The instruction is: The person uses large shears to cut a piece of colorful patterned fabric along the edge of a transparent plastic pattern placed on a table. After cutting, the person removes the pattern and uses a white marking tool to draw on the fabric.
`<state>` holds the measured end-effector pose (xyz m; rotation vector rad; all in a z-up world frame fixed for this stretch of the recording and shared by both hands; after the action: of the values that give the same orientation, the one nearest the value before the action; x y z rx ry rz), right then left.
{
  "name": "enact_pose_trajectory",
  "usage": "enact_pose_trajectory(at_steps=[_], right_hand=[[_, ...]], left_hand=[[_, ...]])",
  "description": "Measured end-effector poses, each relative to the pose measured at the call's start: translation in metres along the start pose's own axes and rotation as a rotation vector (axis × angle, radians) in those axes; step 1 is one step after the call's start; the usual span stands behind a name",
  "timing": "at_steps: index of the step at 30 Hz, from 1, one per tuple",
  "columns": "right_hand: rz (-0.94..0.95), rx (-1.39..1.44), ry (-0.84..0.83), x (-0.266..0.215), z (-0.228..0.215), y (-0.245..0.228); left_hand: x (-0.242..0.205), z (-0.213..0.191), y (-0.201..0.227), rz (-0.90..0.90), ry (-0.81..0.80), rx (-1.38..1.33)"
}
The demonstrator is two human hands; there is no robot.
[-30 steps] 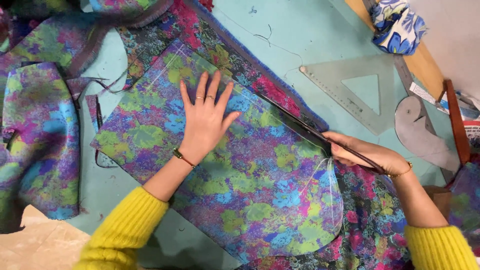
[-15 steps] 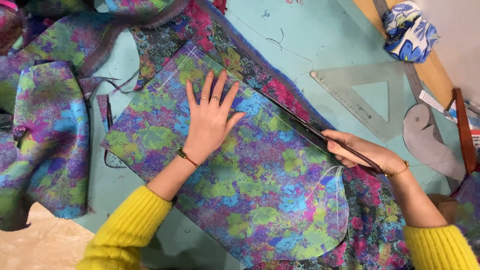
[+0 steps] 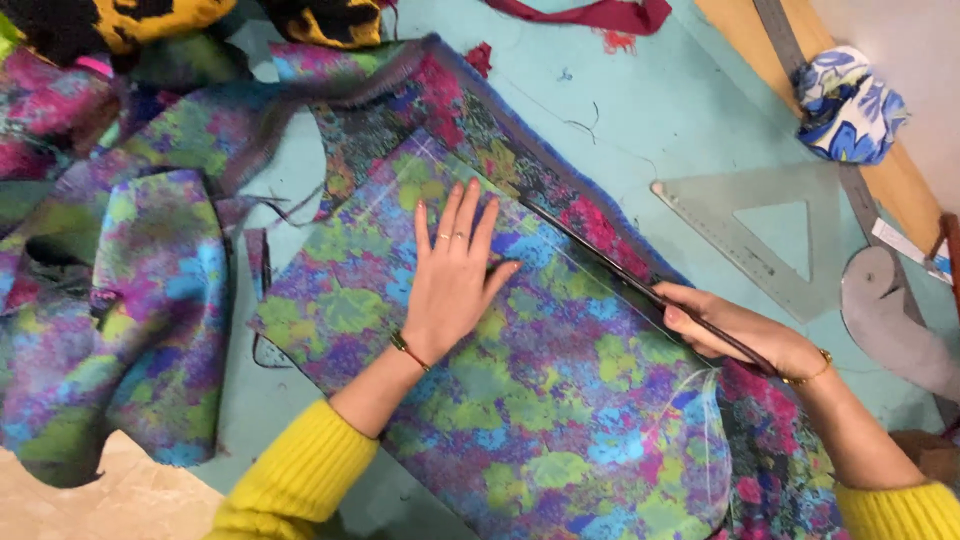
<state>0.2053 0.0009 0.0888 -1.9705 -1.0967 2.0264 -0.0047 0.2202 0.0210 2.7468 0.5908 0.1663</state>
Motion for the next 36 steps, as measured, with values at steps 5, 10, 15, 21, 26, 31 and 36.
enact_pose_trajectory(at_steps=[5, 10, 15, 21, 26, 31, 36], right_hand=[[0.227, 0.221, -0.001, 0.002, -0.001, 0.018], [0.161, -0.044, -0.001, 0.011, -0.008, -0.012], [0.339, -0.090, -0.012, 0.017, -0.010, -0.027], [0.345, -0.077, -0.005, 0.024, -0.008, -0.028], [0.226, 0.022, 0.096, 0.031, -0.009, -0.030], [0.262, -0.017, 0.037, 0.029, -0.011, -0.028], [0.225, -0.217, 0.024, 0.037, -0.014, -0.047]], left_hand=[[0.003, 0.004, -0.002, -0.047, -0.038, -0.127], [0.003, 0.001, -0.005, -0.066, -0.020, -0.186], [0.003, 0.001, -0.006, -0.066, -0.024, -0.203], [0.002, 0.001, -0.006, -0.047, -0.016, -0.204], [0.003, 0.000, -0.006, -0.052, -0.022, -0.213], [0.001, 0.003, -0.006, -0.054, -0.006, -0.189], [0.001, 0.001, -0.006, -0.052, 0.017, -0.217]])
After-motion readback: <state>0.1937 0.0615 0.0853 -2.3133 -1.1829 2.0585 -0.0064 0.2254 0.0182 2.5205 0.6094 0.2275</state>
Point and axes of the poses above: each hand's wrist, its own x-axis towards the middle knuckle, its own z-axis out of the palm, y = z × x, the point moved 4 cm from there along x, towards the middle knuckle, and after that the axes turned 10 degrees about -y, right-handed, at the moved point
